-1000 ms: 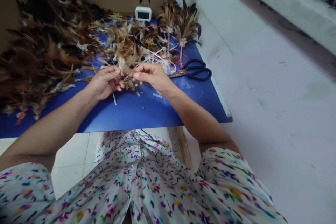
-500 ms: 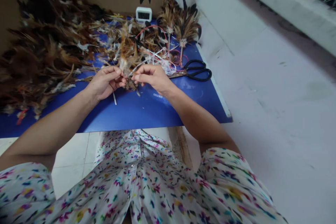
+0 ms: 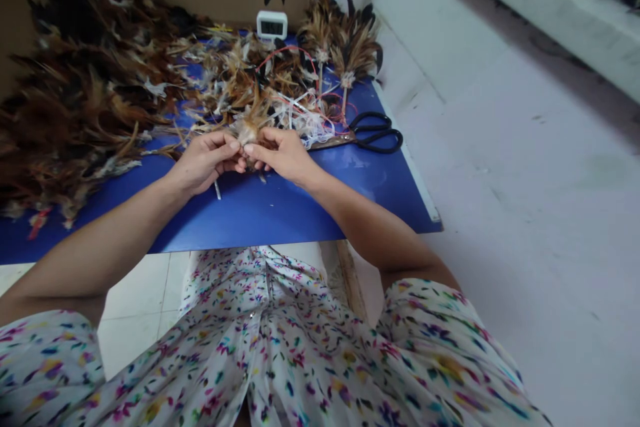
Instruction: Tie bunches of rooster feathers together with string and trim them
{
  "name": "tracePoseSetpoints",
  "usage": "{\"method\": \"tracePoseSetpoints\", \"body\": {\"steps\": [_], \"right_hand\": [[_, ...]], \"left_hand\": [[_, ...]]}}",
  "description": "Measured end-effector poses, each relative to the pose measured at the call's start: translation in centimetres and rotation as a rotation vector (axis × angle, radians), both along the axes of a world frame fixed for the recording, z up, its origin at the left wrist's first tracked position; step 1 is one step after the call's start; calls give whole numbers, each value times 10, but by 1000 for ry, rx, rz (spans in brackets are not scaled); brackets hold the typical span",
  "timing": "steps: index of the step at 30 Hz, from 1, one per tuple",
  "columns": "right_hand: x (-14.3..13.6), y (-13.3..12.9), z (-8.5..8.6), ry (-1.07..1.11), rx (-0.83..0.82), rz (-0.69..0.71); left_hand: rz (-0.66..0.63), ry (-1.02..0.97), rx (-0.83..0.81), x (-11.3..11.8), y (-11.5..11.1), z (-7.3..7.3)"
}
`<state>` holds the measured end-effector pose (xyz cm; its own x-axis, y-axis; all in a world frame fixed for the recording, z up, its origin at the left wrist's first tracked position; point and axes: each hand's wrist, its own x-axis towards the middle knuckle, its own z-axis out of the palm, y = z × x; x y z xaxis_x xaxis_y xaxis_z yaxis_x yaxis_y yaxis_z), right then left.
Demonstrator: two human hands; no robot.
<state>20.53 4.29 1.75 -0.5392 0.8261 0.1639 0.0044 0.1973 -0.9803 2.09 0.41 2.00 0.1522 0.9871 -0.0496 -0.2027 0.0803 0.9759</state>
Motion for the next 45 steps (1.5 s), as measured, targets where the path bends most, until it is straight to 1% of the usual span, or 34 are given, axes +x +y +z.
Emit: {"method": "tracePoseSetpoints", "body": {"steps": [6,9,13,17,22,26,37,45], "right_hand": [[0,-1,3,-13,32,-50],[1,0,5,-3,36,-66],[1,3,5,50,29,-129],[0,3,3,77,25,-172],[-2,0,3,74,19,-171],[-3,-2,2,57,25,-165],[-7,-5,0,7,103,-162],[-8,-3,-3,55,160,-253]], "left_hand": [[-21,17,-3,1,-2,1],[-1,14,-32,1,-1,2],[40,27,-33,-1,0,2],[30,58,-10,-1,0,-1],[-7,69,41,0,-1,-4],[-8,94,54,0,-1,-5],[7,87,55,4,-4,-1],[11,49,35,6,-5,-1]]}}
